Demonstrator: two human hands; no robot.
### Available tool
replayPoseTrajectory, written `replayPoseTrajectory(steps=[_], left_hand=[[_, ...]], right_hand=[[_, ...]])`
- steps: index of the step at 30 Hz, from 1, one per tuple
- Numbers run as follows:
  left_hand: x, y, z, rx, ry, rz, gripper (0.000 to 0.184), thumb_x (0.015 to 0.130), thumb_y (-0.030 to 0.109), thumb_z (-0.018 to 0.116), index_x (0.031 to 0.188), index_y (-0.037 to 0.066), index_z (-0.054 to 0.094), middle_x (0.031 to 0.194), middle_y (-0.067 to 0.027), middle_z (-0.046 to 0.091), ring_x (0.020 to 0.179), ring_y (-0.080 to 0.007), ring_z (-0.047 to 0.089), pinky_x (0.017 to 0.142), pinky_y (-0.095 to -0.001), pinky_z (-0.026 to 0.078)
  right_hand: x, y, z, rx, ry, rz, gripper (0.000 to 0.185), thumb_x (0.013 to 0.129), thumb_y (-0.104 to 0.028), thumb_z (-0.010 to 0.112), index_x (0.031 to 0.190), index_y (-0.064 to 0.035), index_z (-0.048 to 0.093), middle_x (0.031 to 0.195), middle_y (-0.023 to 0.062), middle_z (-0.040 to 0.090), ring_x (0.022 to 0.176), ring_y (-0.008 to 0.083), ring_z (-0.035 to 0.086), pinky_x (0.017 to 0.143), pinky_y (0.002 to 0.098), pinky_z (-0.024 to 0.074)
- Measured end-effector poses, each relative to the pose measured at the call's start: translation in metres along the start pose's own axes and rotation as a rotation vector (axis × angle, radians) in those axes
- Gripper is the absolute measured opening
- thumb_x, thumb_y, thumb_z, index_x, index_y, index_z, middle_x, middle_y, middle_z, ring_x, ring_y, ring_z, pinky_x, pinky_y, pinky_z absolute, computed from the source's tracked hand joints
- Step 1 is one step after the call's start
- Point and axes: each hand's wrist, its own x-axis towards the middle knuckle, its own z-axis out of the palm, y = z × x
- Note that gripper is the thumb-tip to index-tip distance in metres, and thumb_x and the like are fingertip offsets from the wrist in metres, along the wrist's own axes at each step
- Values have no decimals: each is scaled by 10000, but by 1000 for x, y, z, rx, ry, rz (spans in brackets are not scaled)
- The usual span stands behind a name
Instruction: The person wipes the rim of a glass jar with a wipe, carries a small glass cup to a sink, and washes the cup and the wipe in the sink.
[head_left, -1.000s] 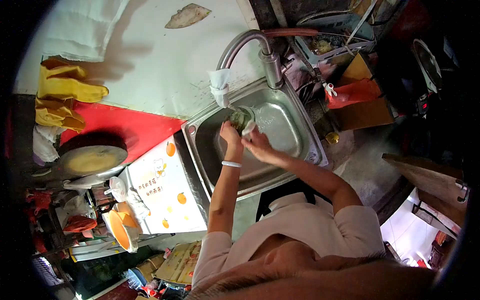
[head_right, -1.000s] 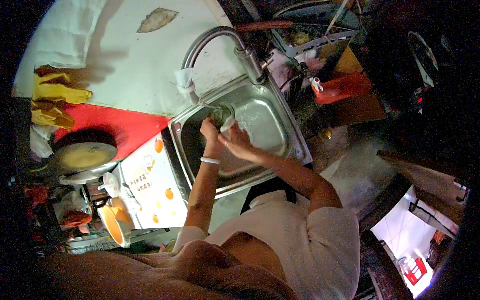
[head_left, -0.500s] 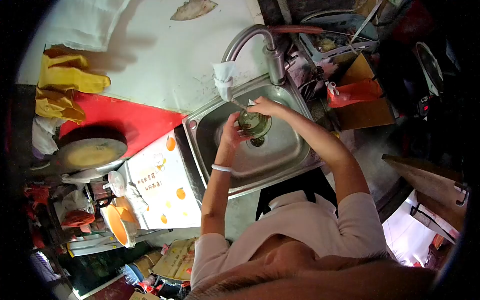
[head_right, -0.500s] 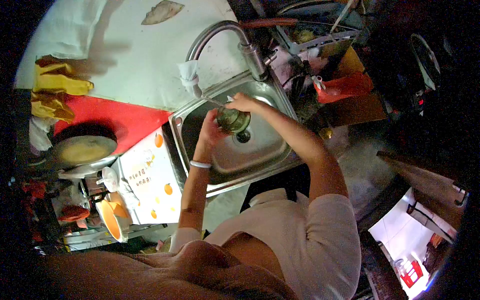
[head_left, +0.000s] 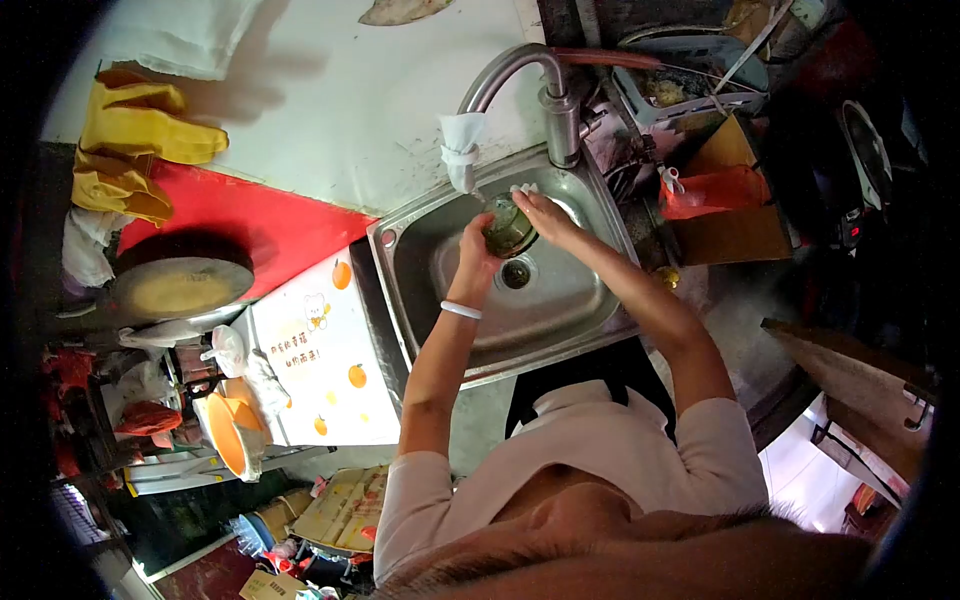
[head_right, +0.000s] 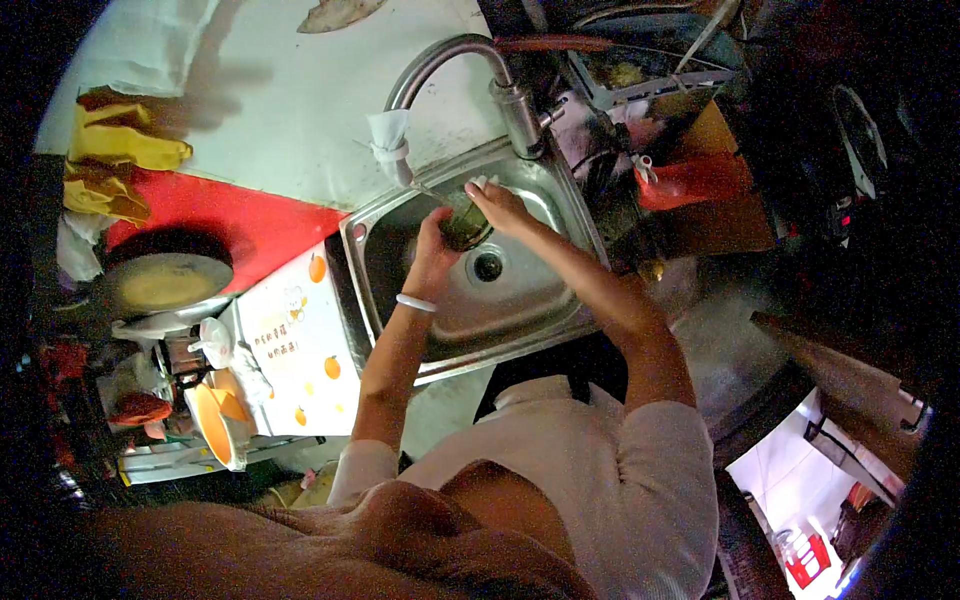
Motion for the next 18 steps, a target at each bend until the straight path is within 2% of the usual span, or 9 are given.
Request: replayPoseTrajectory(steps=[1, 4, 6, 8, 10, 12, 14, 15, 18], left_hand=[[3, -2, -3, -28, 11, 14, 220, 772, 168, 489, 919, 5, 502, 907, -117, 550, 831, -294, 561, 740, -474, 458], [10, -9, -8, -53, 109, 73, 241, 815, 180, 426, 958, -10, 467, 906, -132, 554, 805, -288, 560, 721, -424, 465], [9, -12, -4, 11, 202, 122, 249, 813, 171, 445, 973, -19, 463, 900, -130, 554, 793, -276, 560, 701, -408, 470], [2, -18, 1, 78, 303, 176, 259, 811, 161, 465, 988, -28, 459, 894, -127, 553, 782, -265, 560, 681, -393, 475], [-21, -29, 20, 240, 339, 584, 497, 725, 123, 576, 1140, -66, 379, 913, -159, 541, 797, -235, 562, 634, -362, 483], [-16, -30, 9, 298, 281, 614, 525, 734, 139, 602, 1161, -56, 367, 945, -150, 539, 788, -222, 560, 618, -352, 483], [-28, -21, 13, 243, 140, 478, 503, 750, 203, 621, 1147, -20, 407, 961, -127, 534, 792, -217, 565, 633, -328, 485], [-25, -12, -1, 243, -2, 359, 475, 784, 343, 572, 1113, 21, 456, 1004, -94, 536, 870, -225, 554, 740, -361, 461], [-34, -6, 3, 205, -122, 213, 488, 807, 454, 474, 1079, 49, 488, 1044, -70, 539, 958, -238, 521, 828, -421, 409]], right_hand=[[-14, -4, 8, 74, 208, -180, 517, 846, -445, 396, 1051, 24, 466, 909, 224, 538, 892, 387, 507, 733, 417, 385], [-35, 6, 36, -196, 375, -199, 512, 827, -360, 475, 1140, 34, 380, 1067, 233, 471, 978, 380, 471, 752, 422, 387], [-49, 10, 62, -343, 669, -404, 426, 782, -237, 565, 1061, 63, 448, 981, 251, 518, 972, 395, 470, 812, 403, 381], [-49, 9, 63, -188, 655, -434, 477, 800, -300, 528, 1075, 77, 429, 1017, 275, 497, 985, 396, 468, 792, 401, 387], [-35, 7, 59, 330, 402, 345, 501, 815, -373, 480, 1054, 66, 446, 992, 250, 521, 963, 355, 497, 768, 381, 392], [-28, 14, 48, 385, 394, 184, 436, 825, -340, 430, 1023, 45, 476, 913, 191, 554, 825, 305, 567, 675, 350, 450], [-22, 25, 40, 572, 273, 263, 359, 813, -258, 426, 993, 46, 484, 855, 155, 560, 747, 254, 593, 557, 317, 499], [-25, 20, 37, 567, 277, 264, 359, 813, -258, 426, 993, 46, 484, 855, 155, 560, 747, 254, 593, 557, 317, 499], [-27, 7, 34, 748, 251, 329, 300, 810, -209, 414, 954, 44, 482, 762, 125, 560, 672, 213, 602, 482, 282, 516]])
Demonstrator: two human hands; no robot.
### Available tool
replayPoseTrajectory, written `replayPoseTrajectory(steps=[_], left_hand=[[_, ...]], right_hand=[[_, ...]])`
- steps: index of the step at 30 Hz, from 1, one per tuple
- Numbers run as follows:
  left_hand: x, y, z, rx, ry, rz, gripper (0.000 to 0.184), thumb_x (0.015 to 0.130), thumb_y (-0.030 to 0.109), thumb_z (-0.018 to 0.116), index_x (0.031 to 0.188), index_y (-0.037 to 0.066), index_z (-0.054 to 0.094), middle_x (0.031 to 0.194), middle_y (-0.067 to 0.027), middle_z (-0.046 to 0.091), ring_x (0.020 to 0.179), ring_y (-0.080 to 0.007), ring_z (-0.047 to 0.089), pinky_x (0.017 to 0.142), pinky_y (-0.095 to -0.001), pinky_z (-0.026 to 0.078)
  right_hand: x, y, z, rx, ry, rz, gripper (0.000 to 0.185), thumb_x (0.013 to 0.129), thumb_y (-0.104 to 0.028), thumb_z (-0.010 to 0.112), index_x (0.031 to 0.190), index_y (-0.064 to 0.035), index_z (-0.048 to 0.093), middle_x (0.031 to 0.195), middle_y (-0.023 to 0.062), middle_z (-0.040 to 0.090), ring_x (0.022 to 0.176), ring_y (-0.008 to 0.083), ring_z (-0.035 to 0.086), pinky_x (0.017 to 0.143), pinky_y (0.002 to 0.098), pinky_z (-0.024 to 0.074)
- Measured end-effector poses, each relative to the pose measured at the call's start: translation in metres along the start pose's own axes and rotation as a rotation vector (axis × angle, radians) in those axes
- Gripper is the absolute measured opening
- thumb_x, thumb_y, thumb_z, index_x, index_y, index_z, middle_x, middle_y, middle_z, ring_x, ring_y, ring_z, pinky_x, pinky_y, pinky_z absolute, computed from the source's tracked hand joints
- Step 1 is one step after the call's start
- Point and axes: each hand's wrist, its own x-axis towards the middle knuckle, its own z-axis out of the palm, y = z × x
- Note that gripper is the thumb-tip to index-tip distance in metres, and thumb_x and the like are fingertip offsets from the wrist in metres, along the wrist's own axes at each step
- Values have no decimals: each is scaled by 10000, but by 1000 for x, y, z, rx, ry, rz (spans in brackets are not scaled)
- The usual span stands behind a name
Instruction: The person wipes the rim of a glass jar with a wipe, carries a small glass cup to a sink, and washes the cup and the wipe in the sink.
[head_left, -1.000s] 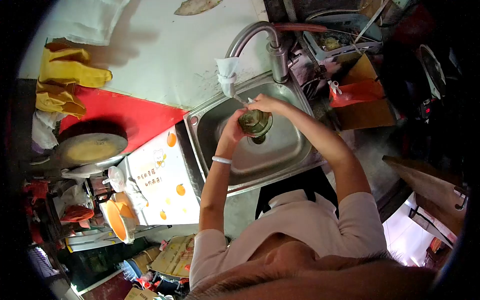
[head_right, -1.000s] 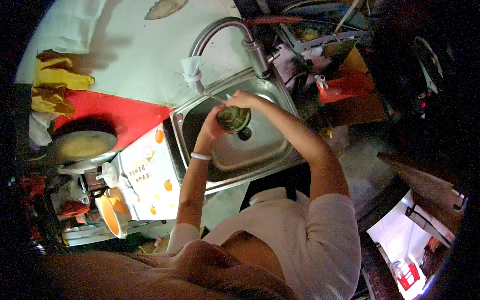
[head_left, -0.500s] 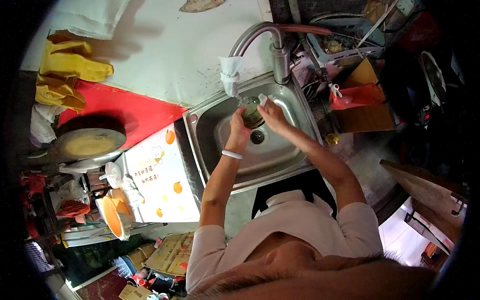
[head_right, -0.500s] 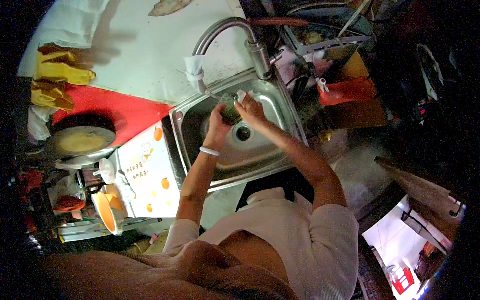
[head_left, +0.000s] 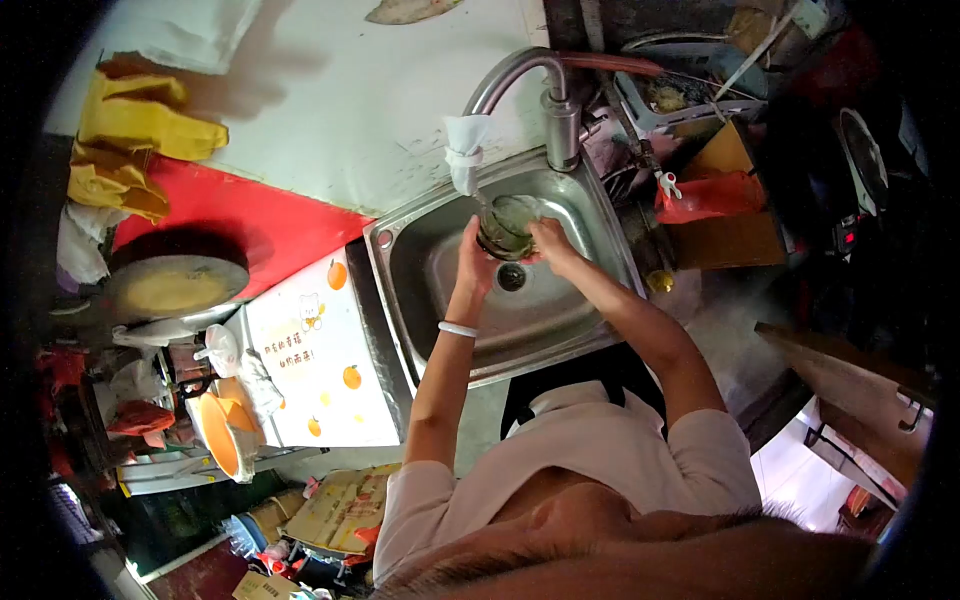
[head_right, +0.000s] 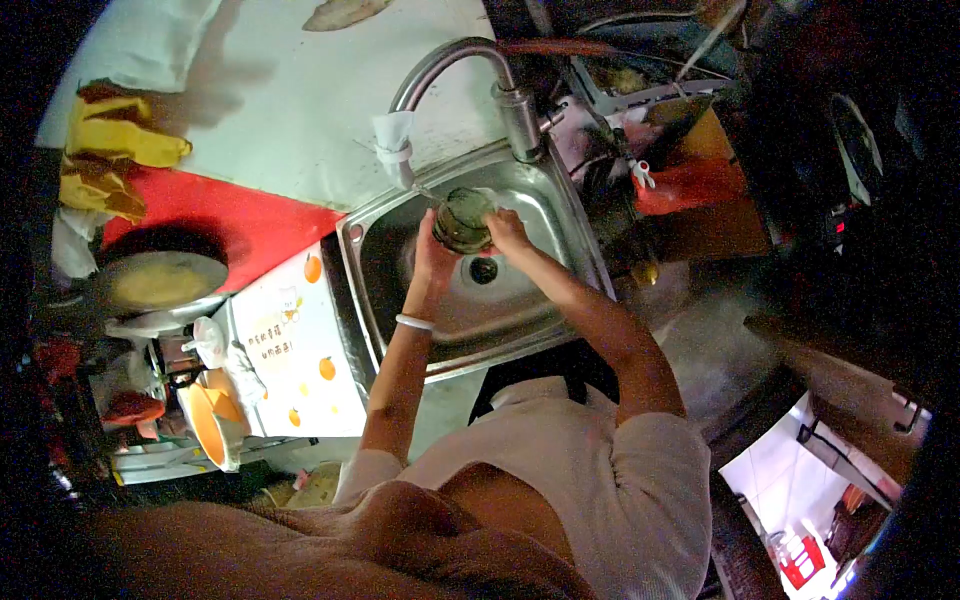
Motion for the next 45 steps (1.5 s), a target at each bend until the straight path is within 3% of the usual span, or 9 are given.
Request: replayPoseTrajectory(steps=[6, 9, 11, 14, 26, 32, 38, 42, 45], left_hand=[[-7, -4, 12, -383, -152, -100, 533, 771, 454, 371, 1161, 99, 449, 1184, -104, 463, 1090, -311, 425, 902, -536, 294], [-13, 6, 22, -488, -83, -152, 569, 766, 456, 356, 1201, 92, 408, 1237, -135, 408, 1138, -339, 369, 924, -569, 246], [-7, 6, 23, -538, -37, -214, 583, 764, 437, 346, 1230, 88, 371, 1266, -153, 371, 1166, -353, 333, 952, -559, 220], [4, -1, 22, -650, -10, -189, 573, 760, 418, 346, 1222, 82, 384, 1254, -162, 383, 1157, -355, 344, 961, -540, 224], [3, 5, 43, -482, 104, -210, 472, 774, 403, 378, 1074, 57, 493, 1095, -151, 511, 1037, -313, 456, 906, -433, 349], [-9, -3, 17, -406, -176, -241, 654, 773, 599, 363, 1205, 110, 411, 1213, -125, 439, 1097, -309, 430, 907, -505, 327], [-6, -1, -6, -427, -469, -250, 764, 734, 686, 335, 1233, 109, 373, 1221, -141, 427, 1095, -338, 432, 831, -556, 378], [-6, -2, -10, -421, -308, -301, 785, 713, 696, 368, 1221, 100, 397, 1248, -152, 395, 1089, -369, 426, 871, -558, 334], [-6, -1, -10, -372, -202, -315, 779, 710, 698, 373, 1208, 101, 415, 1242, -147, 403, 1104, -345, 418, 883, -557, 319]], right_hand=[[-12, -33, 3, -335, -110, 54, 332, 825, -261, 417, 847, 54, 517, 671, 132, 556, 586, 213, 598, 499, 306, 497], [-3, -30, -4, -847, -199, 11, 410, 865, -324, 372, 873, 63, 508, 953, 244, 509, 828, 289, 563, 644, 431, 477], [-6, -2, -5, -854, 103, -668, 323, 858, -260, 398, 918, 30, 525, 1010, 249, 502, 868, 329, 529, 738, 458, 414], [-14, 24, 0, -976, 280, -977, 285, 836, -194, 429, 978, 40, 506, 1089, 242, 473, 905, 368, 490, 783, 429, 384], [-60, 3, 27, -1191, 123, -1142, 287, 745, -124, 554, 989, 24, 562, 1348, 126, 236, 1227, 365, 221, 972, 559, 142], [-42, -63, 13, -940, 336, -1145, 176, 762, -182, 561, 728, -14, 602, 1097, 135, 484, 966, 299, 445, 809, 426, 328], [-22, -70, -12, -706, -156, -754, 232, 796, -198, 537, 717, 18, 514, 590, 153, 474, 519, 288, 497, 496, 368, 375], [-29, -71, 11, -979, -421, -1080, 102, 754, -77, 494, 796, 10, 523, 689, 177, 553, 664, 318, 575, 586, 397, 443], [-33, -74, 21, -1314, -605, -854, 99, 752, -61, 468, 818, -10, 521, 761, 178, 570, 802, 339, 570, 679, 406, 458]])
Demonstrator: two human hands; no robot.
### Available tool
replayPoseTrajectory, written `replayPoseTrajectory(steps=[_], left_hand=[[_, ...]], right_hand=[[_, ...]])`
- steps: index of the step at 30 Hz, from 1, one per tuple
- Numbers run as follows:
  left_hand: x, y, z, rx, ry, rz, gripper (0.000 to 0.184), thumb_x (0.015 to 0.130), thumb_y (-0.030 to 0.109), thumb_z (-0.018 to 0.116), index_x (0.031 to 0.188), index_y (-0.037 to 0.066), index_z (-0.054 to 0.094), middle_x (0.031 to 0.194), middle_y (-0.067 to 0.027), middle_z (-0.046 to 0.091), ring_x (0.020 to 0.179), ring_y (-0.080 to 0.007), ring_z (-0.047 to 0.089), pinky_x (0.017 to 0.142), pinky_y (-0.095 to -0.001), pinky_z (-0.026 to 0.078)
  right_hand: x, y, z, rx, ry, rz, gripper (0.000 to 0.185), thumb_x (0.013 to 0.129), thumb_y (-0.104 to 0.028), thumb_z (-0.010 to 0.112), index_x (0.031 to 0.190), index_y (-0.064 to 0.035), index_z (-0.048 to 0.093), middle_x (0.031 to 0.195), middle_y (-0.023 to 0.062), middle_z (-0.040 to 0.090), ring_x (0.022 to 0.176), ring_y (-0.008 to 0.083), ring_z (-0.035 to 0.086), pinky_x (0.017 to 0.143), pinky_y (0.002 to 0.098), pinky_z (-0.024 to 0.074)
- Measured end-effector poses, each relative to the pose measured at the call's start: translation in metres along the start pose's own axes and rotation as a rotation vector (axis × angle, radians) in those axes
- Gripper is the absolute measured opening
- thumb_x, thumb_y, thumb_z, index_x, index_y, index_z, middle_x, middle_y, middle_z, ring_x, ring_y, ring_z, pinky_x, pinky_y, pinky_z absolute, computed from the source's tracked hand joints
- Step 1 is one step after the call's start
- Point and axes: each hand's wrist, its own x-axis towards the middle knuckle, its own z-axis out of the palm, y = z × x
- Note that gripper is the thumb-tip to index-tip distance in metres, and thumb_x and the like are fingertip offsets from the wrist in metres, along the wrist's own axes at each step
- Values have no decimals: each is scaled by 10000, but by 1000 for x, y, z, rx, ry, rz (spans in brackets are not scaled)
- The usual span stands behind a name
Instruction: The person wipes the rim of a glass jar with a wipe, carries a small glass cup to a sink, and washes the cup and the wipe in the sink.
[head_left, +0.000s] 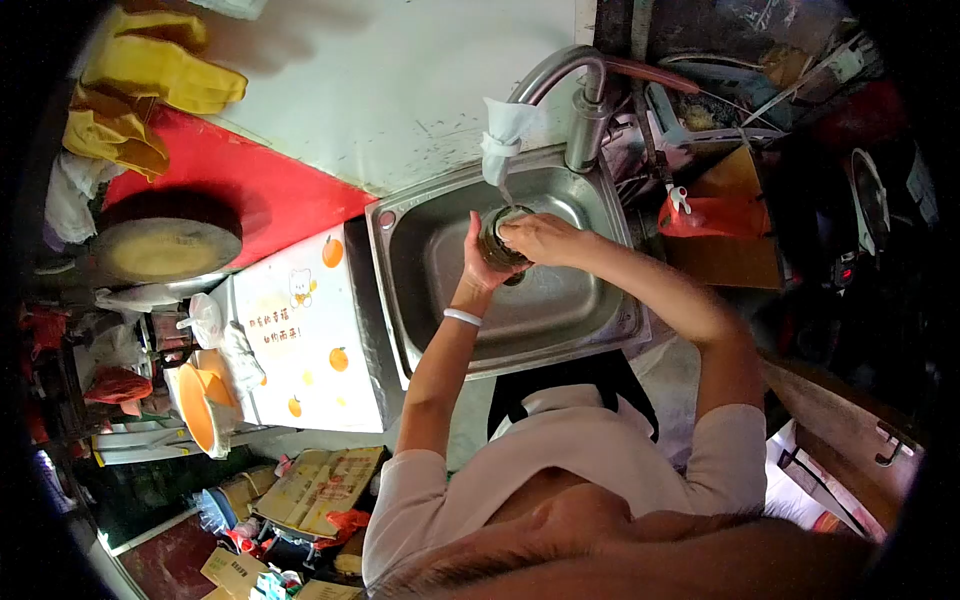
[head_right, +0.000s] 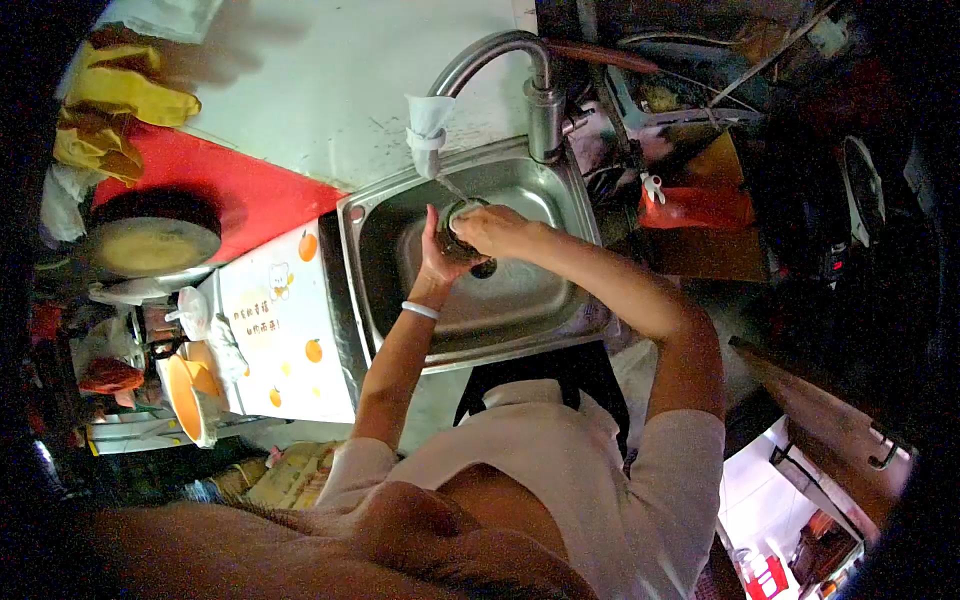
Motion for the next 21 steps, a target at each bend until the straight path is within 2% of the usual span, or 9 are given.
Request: replayPoseTrajectory(steps=[3, 6, 9, 11, 15, 17, 19, 20, 21], left_hand=[[2, 4, 0, 49, 64, 26, 759, 716, 692, 373, 1188, 100, 436, 1223, -145, 424, 1117, -325, 409, 897, -556, 298], [7, 10, -4, 59, 67, 32, 736, 728, 681, 367, 1165, 95, 456, 1195, -141, 451, 1109, -318, 415, 900, -555, 292], [4, 10, -3, 14, 36, 40, 712, 743, 667, 359, 1149, 93, 467, 1173, -133, 471, 1089, -316, 431, 885, -552, 306], [4, 9, 0, -23, 3, 50, 700, 751, 658, 355, 1143, 90, 471, 1165, -128, 477, 1079, -314, 439, 875, -551, 315], [15, 13, -3, 26, 13, 40, 620, 779, 602, 350, 1118, 99, 480, 1115, -124, 509, 1006, -323, 486, 767, -528, 405], [23, 13, -8, 272, 140, 57, 599, 780, 590, 358, 1101, 101, 489, 1094, -118, 522, 965, -311, 512, 716, -492, 441], [22, 8, 1, 261, 154, 97, 573, 782, 583, 358, 1075, 113, 505, 1040, -93, 554, 914, -280, 540, 702, -474, 448], [24, 7, 2, 209, 158, 71, 561, 782, 583, 360, 1064, 122, 512, 1017, -82, 564, 898, -268, 548, 700, -473, 447], [26, 5, 2, 153, 162, 47, 549, 782, 582, 361, 1052, 132, 519, 995, -71, 575, 881, -257, 555, 698, -472, 446]], right_hand=[[6, 20, 21, -147, -24, -50, 134, 747, -56, 467, 856, 4, 516, 819, 191, 573, 824, 345, 568, 706, 407, 460], [12, 32, 31, -238, -313, 8, 139, 726, -69, 516, 823, 29, 515, 897, 141, 564, 824, 299, 566, 690, 360, 459], [14, 19, 16, 113, -345, 13, 162, 715, -83, 525, 826, 35, 522, 940, 135, 559, 853, 311, 553, 706, 352, 451], [18, 33, 40, 197, 270, -345, 170, 702, -65, 516, 846, 25, 532, 879, 143, 575, 818, 320, 562, 691, 352, 452], [21, 43, 21, -53, -108, 108, 200, 670, -14, 513, 854, 29, 576, 771, 159, 607, 756, 345, 589, 706, 387, 477], [13, 41, 17, -26, -152, 216, 139, 647, -43, 547, 752, 38, 588, 704, 188, 599, 696, 331, 599, 633, 385, 481], [8, 51, 20, 363, -82, 269, 88, 650, -58, 540, 646, 26, 565, 606, 155, 573, 584, 281, 585, 530, 342, 433], [5, 53, 29, 769, 142, 414, 73, 648, -59, 542, 637, 4, 576, 623, 159, 578, 575, 246, 590, 516, 334, 428], [6, 52, 33, 770, 140, 419, 73, 648, -59, 542, 637, 4, 576, 623, 159, 578, 575, 246, 590, 516, 334, 428]])
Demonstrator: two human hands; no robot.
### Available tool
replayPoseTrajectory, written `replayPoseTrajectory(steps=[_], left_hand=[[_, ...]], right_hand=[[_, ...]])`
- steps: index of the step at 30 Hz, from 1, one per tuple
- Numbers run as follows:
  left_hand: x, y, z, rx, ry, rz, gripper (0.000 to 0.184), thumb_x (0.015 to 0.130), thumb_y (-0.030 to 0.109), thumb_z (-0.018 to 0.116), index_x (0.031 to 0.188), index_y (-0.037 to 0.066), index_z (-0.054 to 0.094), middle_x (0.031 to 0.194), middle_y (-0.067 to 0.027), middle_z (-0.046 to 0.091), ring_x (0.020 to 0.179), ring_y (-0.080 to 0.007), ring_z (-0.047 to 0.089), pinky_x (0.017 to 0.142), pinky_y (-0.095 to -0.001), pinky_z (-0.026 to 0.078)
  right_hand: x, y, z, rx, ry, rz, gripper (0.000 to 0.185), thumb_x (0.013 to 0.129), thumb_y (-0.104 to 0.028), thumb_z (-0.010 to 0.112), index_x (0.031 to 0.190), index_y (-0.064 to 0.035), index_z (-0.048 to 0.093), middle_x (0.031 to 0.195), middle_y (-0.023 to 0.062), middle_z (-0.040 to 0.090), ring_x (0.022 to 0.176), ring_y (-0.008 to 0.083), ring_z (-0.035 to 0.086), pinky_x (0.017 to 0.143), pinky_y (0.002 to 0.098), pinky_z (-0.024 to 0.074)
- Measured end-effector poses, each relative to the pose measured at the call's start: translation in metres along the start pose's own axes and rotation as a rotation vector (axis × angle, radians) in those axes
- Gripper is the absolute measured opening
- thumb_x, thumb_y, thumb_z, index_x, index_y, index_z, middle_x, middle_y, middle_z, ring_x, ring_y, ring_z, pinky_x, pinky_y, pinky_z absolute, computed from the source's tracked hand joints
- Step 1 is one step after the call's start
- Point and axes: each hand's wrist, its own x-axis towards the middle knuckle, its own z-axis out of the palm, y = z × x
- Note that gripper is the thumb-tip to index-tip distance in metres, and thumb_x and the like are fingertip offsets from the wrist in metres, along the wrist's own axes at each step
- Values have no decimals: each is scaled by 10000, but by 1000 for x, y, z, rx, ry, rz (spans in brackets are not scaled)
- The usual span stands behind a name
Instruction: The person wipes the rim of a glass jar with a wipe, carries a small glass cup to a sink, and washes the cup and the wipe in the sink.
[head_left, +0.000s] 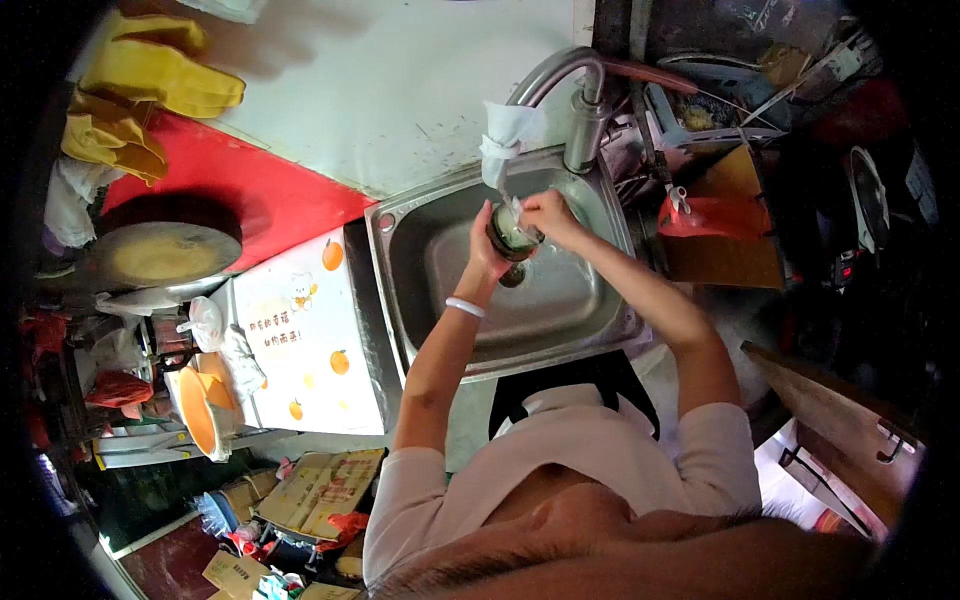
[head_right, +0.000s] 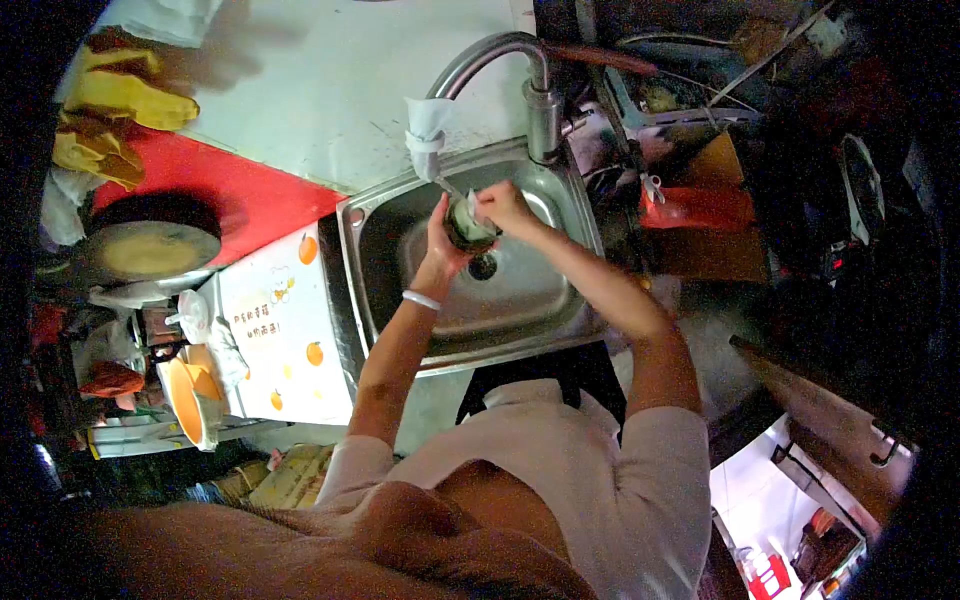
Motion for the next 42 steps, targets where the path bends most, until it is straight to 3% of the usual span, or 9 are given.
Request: replayPoseTrajectory(steps=[3, 8, 11, 14, 18, 20, 26, 34, 42], left_hand=[[9, -1, 4, 96, -42, 40, 521, 794, 557, 370, 1038, 123, 523, 970, -69, 582, 866, -248, 560, 702, -447, 451], [37, -6, 9, 239, 43, 168, 420, 798, 429, 481, 1013, 71, 526, 957, -79, 576, 844, -214, 565, 730, -338, 460], [25, -3, 32, 437, 223, 326, 574, 760, 353, 552, 1177, -18, 417, 1077, -110, 533, 930, -189, 530, 793, -306, 425], [25, -1, 38, 579, 299, 414, 721, 741, 305, 588, 1283, -46, 267, 1158, -124, 490, 1001, -168, 484, 829, -270, 388], [34, -12, 12, 561, 106, 449, 500, 749, 331, 599, 1101, -2, 473, 953, -86, 554, 844, -157, 530, 745, -275, 420], [29, -16, -1, 471, 16, 346, 484, 768, 345, 576, 1110, 18, 472, 965, -90, 556, 845, -174, 547, 752, -282, 431], [-10, -9, -1, -37, -203, 39, 566, 797, 507, 422, 1175, 86, 419, 1125, -119, 506, 996, -270, 521, 819, -449, 434], [-35, 1, 13, -123, -97, 64, 700, 757, 663, 332, 1152, 97, 451, 1132, -126, 501, 1018, -314, 496, 818, -519, 403], [5, -8, 23, -48, 84, 109, 507, 809, 521, 374, 1048, 94, 508, 997, -80, 572, 893, -249, 554, 759, -443, 449]], right_hand=[[11, 5, 4, -555, 637, -483, 69, 646, -76, 574, 632, -8, 577, 632, 167, 573, 601, 320, 569, 541, 357, 444], [-8, 23, -18, -832, 321, -155, 78, 639, -87, 590, 654, -9, 589, 661, 165, 580, 626, 284, 582, 532, 351, 441], [-24, 44, -50, -318, 110, 123, 114, 648, -110, 613, 649, 2, 596, 661, 111, 598, 630, 165, 587, 531, 300, 436], [-52, 45, -57, -194, 306, 37, 149, 668, -125, 628, 718, 12, 598, 697, 63, 609, 645, 95, 558, 558, 248, 430], [-51, 17, -34, 165, 570, -158, 202, 741, -117, 594, 902, -1, 557, 799, 70, 608, 716, 159, 577, 668, 288, 448], [-35, 3, -15, -422, 442, -582, 204, 773, -138, 569, 917, 6, 556, 846, 115, 596, 800, 243, 573, 735, 332, 439], [7, -52, -14, -396, -141, -274, 308, 799, -271, 521, 860, 24, 591, 829, 172, 586, 769, 287, 567, 701, 365, 429], [21, 10, -28, 153, 0, 130, 225, 788, -225, 566, 827, -8, 615, 626, 18, 555, 550, 108, 487, 497, 256, 379], [8, 125, 7, 730, 340, 261, 175, 755, -88, 559, 898, 9, 586, 764, 62, 570, 659, 146, 519, 594, 258, 418]])
